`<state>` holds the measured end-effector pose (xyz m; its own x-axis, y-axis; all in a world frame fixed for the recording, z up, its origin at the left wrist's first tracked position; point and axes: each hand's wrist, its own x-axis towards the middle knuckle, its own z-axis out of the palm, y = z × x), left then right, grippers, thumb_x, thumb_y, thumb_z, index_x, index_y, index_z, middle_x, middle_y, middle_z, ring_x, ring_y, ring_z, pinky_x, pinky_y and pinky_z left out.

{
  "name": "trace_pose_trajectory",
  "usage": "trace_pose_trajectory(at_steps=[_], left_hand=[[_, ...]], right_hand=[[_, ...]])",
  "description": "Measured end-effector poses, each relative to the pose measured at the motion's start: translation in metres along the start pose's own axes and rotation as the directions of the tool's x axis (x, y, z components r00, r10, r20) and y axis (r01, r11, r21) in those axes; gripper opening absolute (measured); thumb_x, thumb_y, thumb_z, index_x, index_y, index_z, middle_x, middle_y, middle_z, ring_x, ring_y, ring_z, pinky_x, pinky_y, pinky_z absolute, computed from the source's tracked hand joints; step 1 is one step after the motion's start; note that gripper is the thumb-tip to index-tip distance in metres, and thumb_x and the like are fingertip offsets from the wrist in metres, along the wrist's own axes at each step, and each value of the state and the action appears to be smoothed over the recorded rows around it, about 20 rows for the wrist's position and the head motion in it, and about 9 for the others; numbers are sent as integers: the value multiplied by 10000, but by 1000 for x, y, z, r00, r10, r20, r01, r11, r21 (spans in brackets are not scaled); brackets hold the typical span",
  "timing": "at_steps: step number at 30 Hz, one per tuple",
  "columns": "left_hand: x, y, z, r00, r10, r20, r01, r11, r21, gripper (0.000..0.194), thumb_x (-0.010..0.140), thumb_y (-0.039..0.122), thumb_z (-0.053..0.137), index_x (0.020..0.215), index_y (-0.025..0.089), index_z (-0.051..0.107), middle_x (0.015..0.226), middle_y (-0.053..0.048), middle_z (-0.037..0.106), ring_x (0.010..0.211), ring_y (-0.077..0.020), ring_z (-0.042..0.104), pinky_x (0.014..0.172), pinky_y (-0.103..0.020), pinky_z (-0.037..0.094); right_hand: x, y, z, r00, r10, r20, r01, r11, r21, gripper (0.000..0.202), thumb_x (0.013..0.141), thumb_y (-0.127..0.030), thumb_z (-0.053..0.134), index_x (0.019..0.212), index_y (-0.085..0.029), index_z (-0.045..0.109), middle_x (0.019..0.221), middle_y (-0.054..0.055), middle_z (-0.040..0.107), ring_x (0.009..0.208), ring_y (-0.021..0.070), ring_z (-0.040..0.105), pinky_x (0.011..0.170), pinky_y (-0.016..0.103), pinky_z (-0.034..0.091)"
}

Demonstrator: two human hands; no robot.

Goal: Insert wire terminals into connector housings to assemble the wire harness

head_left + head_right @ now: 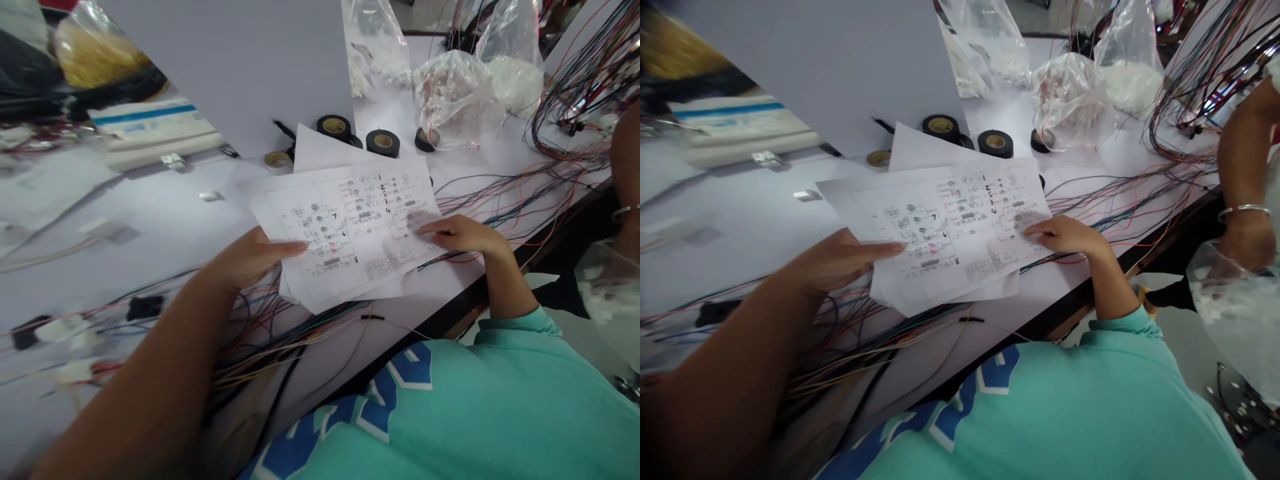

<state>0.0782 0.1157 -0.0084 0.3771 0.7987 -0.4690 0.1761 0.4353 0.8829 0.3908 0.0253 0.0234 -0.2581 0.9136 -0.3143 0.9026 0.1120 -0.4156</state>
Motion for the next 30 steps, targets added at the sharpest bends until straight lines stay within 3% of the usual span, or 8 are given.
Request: trace_pose_trajectory(at_steps=[8, 15, 24, 30], left_hand=[[1, -2, -3, 1000, 8, -13, -8, 1000, -3, 617, 452, 145, 730, 1056, 85, 620, 1122, -139, 670, 1092, -348, 589, 971, -480, 462], [1, -2, 0, 999, 18, -39, -19, 999, -34, 538, 423, 129, 734, 956, 97, 668, 1015, -118, 712, 1016, -329, 635, 967, -491, 458], [2, -4, 2, 995, 15, -96, -24, 995, -93, 434, 366, 91, 741, 796, 117, 687, 919, -96, 734, 953, -329, 661, 967, -519, 443], [5, -8, -1, 996, 32, -79, -39, 994, -99, 464, 374, 83, 745, 835, 99, 697, 941, -111, 730, 952, -323, 662, 956, -507, 452]], right_hand=[[0, -2, 1, 999, 9, 41, -8, 1000, -30, 427, 823, -191, 449, 1223, -222, 593, 1180, 20, 654, 901, 138, 634, 801, 250, 456], [-6, -16, 4, 988, 103, 118, -71, 967, -245, 487, 856, -226, 417, 1340, -232, 472, 1264, 58, 598, 1029, 189, 599, 863, 296, 429], [-20, -42, 5, 947, 267, 176, -167, 882, -440, 551, 895, -264, 329, 1444, -256, 276, 1134, 137, 653, 904, 248, 642, 670, 295, 399], [-20, -44, 19, 957, 248, 153, -160, 886, -436, 583, 884, -239, 340, 1453, -291, 228, 1055, 108, 681, 840, 224, 649, 604, 264, 354]])
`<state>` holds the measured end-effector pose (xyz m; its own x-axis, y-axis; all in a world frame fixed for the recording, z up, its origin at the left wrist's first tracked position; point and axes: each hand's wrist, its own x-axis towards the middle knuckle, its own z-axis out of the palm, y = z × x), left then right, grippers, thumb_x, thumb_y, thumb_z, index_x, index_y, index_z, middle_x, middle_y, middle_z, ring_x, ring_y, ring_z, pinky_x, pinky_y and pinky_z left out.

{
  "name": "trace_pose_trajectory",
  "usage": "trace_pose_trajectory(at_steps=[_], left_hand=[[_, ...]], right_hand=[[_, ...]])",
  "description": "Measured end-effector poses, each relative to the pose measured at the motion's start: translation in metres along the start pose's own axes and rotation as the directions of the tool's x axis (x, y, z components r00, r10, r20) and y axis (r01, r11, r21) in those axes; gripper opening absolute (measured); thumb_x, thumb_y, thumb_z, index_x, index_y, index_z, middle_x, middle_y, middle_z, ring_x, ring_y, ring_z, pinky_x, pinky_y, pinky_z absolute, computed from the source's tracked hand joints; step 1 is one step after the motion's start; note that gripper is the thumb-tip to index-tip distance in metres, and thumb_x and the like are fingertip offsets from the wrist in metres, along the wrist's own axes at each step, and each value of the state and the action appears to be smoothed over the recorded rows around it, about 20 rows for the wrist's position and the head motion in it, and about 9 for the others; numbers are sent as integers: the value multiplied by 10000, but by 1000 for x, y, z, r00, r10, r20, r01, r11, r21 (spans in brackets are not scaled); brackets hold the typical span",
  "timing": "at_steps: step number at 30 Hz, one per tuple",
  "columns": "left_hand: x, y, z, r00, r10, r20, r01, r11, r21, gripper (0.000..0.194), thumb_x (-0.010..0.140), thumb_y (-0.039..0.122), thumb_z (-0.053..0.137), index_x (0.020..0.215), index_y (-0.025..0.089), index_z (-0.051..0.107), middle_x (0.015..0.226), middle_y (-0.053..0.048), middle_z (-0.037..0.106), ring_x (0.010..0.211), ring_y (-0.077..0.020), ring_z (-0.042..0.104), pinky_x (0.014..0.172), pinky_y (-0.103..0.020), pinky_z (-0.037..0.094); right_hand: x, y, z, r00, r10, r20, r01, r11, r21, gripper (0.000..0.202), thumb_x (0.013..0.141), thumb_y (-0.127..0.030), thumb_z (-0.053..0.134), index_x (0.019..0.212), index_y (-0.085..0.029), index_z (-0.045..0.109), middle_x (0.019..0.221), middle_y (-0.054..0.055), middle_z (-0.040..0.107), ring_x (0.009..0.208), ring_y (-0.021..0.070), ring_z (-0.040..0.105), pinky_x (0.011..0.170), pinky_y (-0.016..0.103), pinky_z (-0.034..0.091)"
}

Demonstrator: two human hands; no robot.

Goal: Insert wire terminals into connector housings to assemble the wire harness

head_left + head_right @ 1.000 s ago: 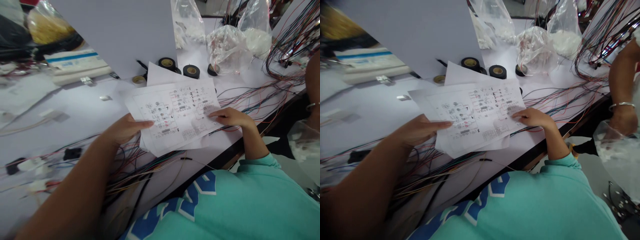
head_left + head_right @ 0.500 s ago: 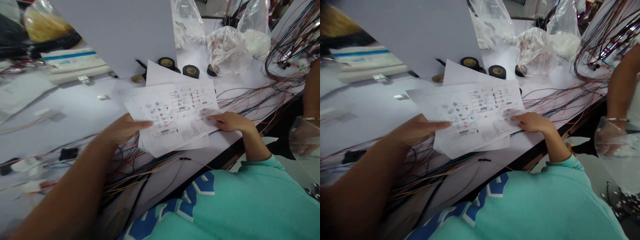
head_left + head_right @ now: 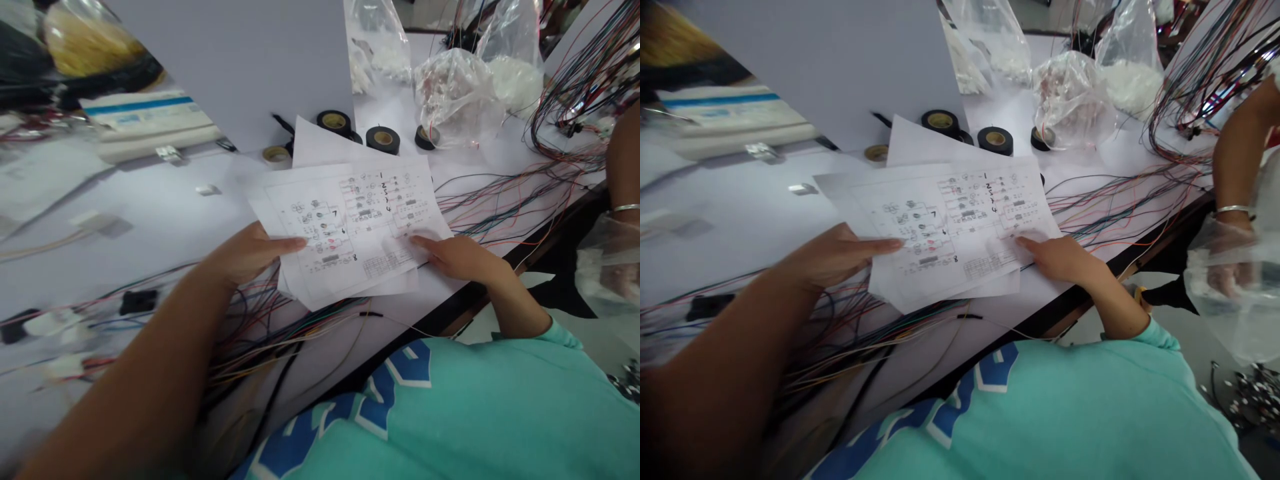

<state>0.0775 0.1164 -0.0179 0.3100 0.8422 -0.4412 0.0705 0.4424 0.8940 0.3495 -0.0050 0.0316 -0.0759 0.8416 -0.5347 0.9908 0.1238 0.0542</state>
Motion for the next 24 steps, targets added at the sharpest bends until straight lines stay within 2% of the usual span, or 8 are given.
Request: trace_pose_trajectory(at_steps=[6, 13, 19, 24], left_hand=[[1, -1, 0, 1000, -4, -3, 4, 1000, 6, 512, 420, 78, 744, 929, 103, 694, 978, -112, 722, 973, -309, 658, 932, -466, 484], [-1, 2, 2, 1000, -15, -18, 16, 1000, 8, 418, 440, 42, 710, 854, 102, 692, 935, -110, 731, 996, -328, 646, 924, -489, 486], [-3, 4, 3, 1000, -21, 4, 21, 1000, 4, 435, 446, 59, 708, 879, 90, 688, 959, -120, 725, 1017, -327, 637, 945, -493, 469], [-4, 3, 4, 1000, 3, 8, -3, 1000, -2, 446, 418, 70, 721, 862, 101, 688, 943, -108, 729, 947, -319, 665, 905, -489, 496]], right_hand=[[1, -4, 3, 1000, -14, -14, 14, 1000, 26, 580, 883, -207, 324, 1450, -293, 238, 1059, 105, 682, 829, 214, 645, 603, 265, 359], [2, -4, 4, 999, -20, -33, 21, 999, 31, 567, 888, -206, 308, 1448, -276, 252, 1077, 113, 678, 808, 213, 647, 608, 272, 371], [1, -7, 6, 1000, 6, -17, -5, 999, 45, 573, 881, -198, 319, 1447, -268, 261, 1049, 120, 687, 820, 231, 651, 587, 271, 362], [-3, -8, 12, 994, -7, -107, 13, 998, 62, 577, 872, -157, 304, 1443, -240, 278, 1026, 127, 688, 824, 219, 653, 598, 269, 374]])
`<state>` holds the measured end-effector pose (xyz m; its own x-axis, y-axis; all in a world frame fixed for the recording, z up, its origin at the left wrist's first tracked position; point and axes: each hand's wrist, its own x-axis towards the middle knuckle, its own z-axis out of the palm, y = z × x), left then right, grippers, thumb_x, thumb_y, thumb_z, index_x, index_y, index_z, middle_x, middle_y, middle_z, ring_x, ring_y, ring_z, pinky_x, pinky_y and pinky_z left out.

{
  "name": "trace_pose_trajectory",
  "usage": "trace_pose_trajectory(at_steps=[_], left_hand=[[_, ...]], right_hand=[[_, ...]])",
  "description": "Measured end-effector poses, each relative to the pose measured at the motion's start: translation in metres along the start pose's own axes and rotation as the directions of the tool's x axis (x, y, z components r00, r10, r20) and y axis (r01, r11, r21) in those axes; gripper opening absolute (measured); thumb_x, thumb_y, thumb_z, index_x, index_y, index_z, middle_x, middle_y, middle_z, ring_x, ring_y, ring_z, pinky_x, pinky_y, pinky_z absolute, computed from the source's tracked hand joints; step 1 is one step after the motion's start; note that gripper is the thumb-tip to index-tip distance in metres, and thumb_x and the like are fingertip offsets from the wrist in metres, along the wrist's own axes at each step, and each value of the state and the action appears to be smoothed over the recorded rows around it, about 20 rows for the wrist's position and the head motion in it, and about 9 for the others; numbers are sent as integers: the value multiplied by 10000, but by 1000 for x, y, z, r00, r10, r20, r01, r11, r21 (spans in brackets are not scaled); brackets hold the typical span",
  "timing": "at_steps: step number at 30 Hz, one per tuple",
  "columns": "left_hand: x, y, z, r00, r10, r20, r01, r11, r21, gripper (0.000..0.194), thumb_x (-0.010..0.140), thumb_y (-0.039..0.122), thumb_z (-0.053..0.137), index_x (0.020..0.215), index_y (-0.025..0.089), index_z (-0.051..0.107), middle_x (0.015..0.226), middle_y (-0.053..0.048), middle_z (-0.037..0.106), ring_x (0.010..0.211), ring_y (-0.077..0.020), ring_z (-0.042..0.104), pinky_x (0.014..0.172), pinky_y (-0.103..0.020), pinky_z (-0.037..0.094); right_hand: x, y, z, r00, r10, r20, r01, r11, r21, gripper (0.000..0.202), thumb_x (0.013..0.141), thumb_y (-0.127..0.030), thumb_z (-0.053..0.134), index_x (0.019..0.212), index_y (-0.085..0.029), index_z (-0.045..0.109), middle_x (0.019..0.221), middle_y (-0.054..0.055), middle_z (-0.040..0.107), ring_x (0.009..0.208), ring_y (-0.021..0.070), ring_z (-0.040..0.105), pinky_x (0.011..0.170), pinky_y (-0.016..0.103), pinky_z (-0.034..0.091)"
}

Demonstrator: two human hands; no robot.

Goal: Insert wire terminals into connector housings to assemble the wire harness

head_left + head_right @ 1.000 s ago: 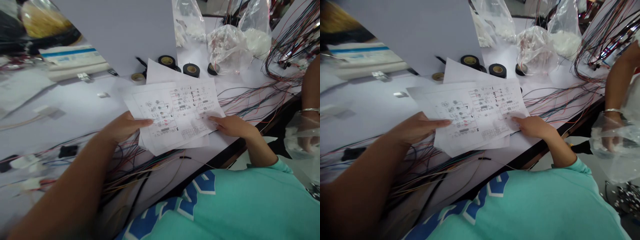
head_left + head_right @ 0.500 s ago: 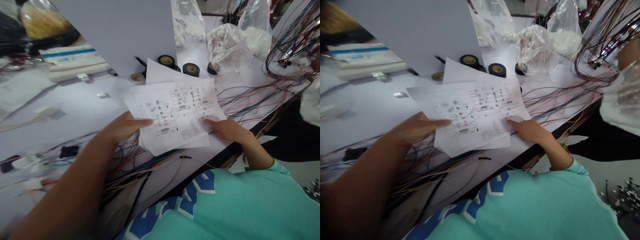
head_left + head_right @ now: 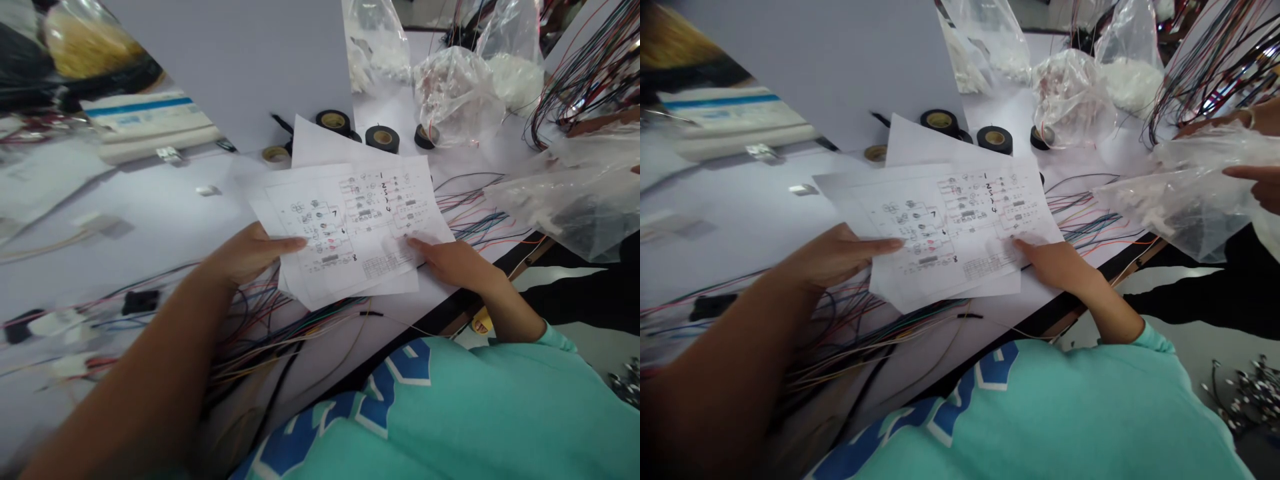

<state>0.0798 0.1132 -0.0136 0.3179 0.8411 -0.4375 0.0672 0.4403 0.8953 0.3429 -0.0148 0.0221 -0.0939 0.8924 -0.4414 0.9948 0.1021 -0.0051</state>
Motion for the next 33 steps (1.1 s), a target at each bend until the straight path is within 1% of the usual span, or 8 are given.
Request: trace_pose_trajectory(at_steps=[5, 7, 9, 12, 16, 22, 29, 33], left_hand=[[-2, 2, 3, 999, 34, -27, -35, 999, -34, 531, 385, 106, 733, 913, 97, 674, 943, -115, 729, 927, -331, 668, 914, -519, 482], [-3, 3, 4, 998, 45, -43, -47, 998, -52, 548, 365, 118, 739, 908, 93, 669, 930, -123, 730, 938, -344, 662, 934, -534, 459], [-3, 4, 5, 998, 36, -53, -40, 997, -63, 523, 362, 118, 740, 879, 94, 664, 912, -135, 731, 956, -361, 652, 937, -552, 448], [-4, 5, 7, 998, 10, -63, -13, 998, -62, 458, 393, 89, 724, 846, 105, 657, 895, -143, 730, 1001, -370, 633, 923, -550, 459], [-5, 7, 8, 997, 1, -72, -6, 998, -67, 408, 408, 56, 702, 809, 115, 657, 904, -140, 728, 1046, -368, 612, 933, -533, 458], [-3, 4, 6, 998, 11, -70, -16, 997, -73, 442, 401, 73, 728, 836, 106, 654, 917, -153, 725, 1037, -378, 613, 942, -557, 438], [0, 0, 4, 998, 32, -63, -37, 996, -84, 461, 391, 99, 739, 844, 89, 659, 869, -152, 729, 967, -370, 645, 951, -583, 410], [-1, 1, 4, 997, 36, -69, -43, 994, -96, 458, 390, 84, 742, 839, 98, 657, 864, -141, 731, 971, -363, 646, 953, -560, 426]], right_hand=[[-3, -9, 0, 998, 51, -25, -51, 999, -9, 600, 867, -165, 320, 1456, -242, 232, 1014, 116, 694, 815, 215, 656, 595, 267, 382], [-1, -14, -1, 995, 96, -18, -97, 995, -22, 556, 895, -212, 305, 1447, -255, 256, 1013, 114, 697, 820, 224, 661, 596, 273, 388], [3, -17, -1, 991, 130, -9, -130, 991, -26, 505, 923, -276, 276, 1428, -273, 302, 1005, 108, 701, 839, 240, 663, 605, 287, 401], [8, -19, 0, 991, 130, -14, -130, 991, -15, 484, 934, -323, 264, 1407, -273, 350, 1003, 106, 704, 876, 252, 657, 625, 303, 416], [10, -19, 1, 990, 142, -7, -142, 990, 3, 485, 934, -321, 271, 1407, -258, 358, 1022, 109, 700, 902, 251, 651, 652, 306, 423], [10, -19, 0, 988, 157, -7, -157, 988, 4, 497, 935, -343, 259, 1422, -266, 323, 1039, 118, 694, 884, 257, 655, 639, 312, 426], [17, -19, 4, 982, 187, -28, -187, 982, -2, 501, 937, -362, 265, 1425, -258, 313, 977, 123, 707, 880, 250, 659, 623, 295, 413], [22, -20, 3, 979, 201, -27, -202, 979, -16, 510, 940, -409, 242, 1424, -263, 313, 967, 129, 707, 859, 252, 662, 609, 293, 404]])
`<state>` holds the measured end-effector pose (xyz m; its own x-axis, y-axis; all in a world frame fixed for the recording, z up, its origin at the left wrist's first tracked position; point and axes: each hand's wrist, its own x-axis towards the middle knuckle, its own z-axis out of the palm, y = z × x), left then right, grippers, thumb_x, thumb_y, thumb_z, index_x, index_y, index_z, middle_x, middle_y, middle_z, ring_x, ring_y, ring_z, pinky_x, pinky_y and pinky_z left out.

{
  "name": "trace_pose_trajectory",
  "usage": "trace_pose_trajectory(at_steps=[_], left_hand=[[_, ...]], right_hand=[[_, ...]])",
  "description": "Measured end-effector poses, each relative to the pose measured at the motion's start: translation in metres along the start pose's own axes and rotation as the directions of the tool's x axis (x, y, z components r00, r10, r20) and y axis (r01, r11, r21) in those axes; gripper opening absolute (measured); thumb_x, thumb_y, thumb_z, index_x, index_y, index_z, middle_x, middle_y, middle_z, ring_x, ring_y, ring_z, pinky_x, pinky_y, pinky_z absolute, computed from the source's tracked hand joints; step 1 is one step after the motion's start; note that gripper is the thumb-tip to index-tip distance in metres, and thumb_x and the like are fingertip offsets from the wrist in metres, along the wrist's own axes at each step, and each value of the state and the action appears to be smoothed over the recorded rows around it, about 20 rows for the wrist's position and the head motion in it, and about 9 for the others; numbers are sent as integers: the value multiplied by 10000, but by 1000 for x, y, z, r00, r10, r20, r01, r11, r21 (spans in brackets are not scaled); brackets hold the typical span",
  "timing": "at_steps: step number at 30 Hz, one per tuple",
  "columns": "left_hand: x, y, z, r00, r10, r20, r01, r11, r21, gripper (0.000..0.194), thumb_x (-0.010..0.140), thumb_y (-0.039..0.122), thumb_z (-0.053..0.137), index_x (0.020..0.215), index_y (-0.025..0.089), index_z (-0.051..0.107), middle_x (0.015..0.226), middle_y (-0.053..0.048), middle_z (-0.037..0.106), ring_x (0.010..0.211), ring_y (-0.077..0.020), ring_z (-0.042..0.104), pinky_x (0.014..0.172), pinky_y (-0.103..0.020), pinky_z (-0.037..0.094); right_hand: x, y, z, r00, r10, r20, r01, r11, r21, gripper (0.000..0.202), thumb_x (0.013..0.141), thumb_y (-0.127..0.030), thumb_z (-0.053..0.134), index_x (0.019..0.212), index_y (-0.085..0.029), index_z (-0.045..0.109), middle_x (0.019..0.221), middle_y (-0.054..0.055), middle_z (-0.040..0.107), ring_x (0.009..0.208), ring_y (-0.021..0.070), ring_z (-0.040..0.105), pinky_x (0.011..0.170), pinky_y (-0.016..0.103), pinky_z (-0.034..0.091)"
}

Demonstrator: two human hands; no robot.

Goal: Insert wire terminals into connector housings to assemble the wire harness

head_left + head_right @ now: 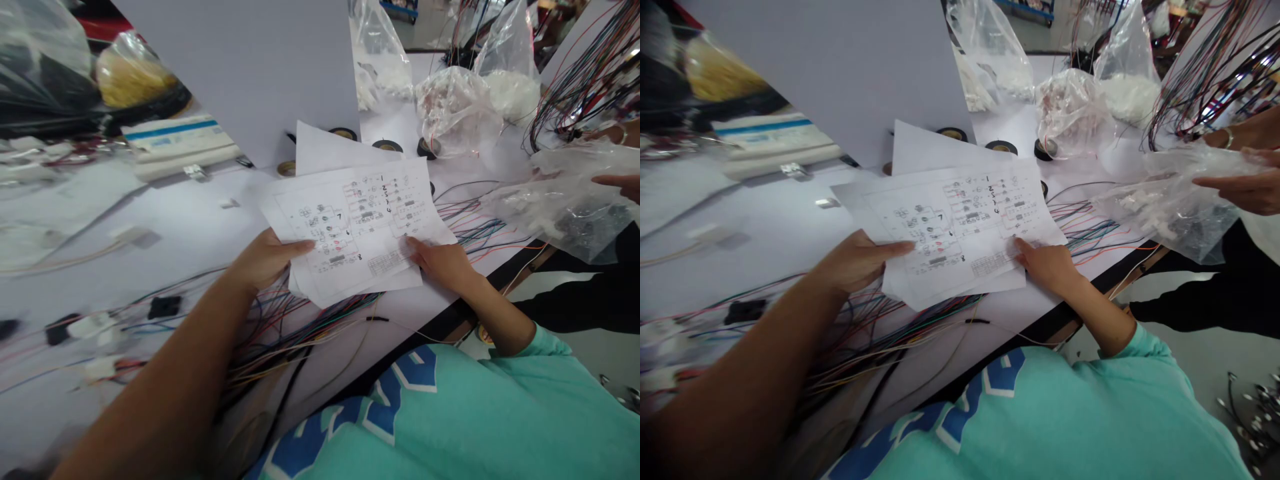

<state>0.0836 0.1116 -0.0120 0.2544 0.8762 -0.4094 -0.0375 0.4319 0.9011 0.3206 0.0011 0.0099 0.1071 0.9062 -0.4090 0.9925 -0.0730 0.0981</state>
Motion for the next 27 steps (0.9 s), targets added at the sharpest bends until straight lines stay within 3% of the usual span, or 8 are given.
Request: trace_pose_trajectory(at_steps=[13, 19, 27], left_hand=[[0, 0, 1, 1000, -5, 15, 5, 1000, -5, 469, 394, 88, 743, 857, 95, 665, 869, -138, 733, 882, -334, 679, 861, -478, 531], [-1, 1, 1, 1000, -22, 4, 22, 1000, -6, 471, 385, 105, 754, 849, 104, 670, 882, -139, 733, 898, -339, 675, 854, -473, 534], [1, 0, -1, 1000, -19, 22, 19, 999, 31, 477, 385, 134, 773, 853, 112, 683, 918, -152, 727, 946, -353, 658, 884, -496, 504]], right_hand=[[-2, -1, -4, 1000, 17, 9, -17, 1000, 16, 536, 942, -426, 221, 1436, -230, 289, 981, 147, 701, 879, 261, 664, 627, 301, 418], [3, 6, -15, 997, 78, -29, -79, 996, -34, 513, 949, -401, 220, 1431, -241, 291, 980, 144, 700, 884, 256, 660, 642, 310, 429], [19, 10, -17, 998, 49, -31, -50, 998, -47, 471, 943, -365, 252, 1386, -269, 381, 982, 125, 704, 876, 241, 654, 642, 301, 424]])
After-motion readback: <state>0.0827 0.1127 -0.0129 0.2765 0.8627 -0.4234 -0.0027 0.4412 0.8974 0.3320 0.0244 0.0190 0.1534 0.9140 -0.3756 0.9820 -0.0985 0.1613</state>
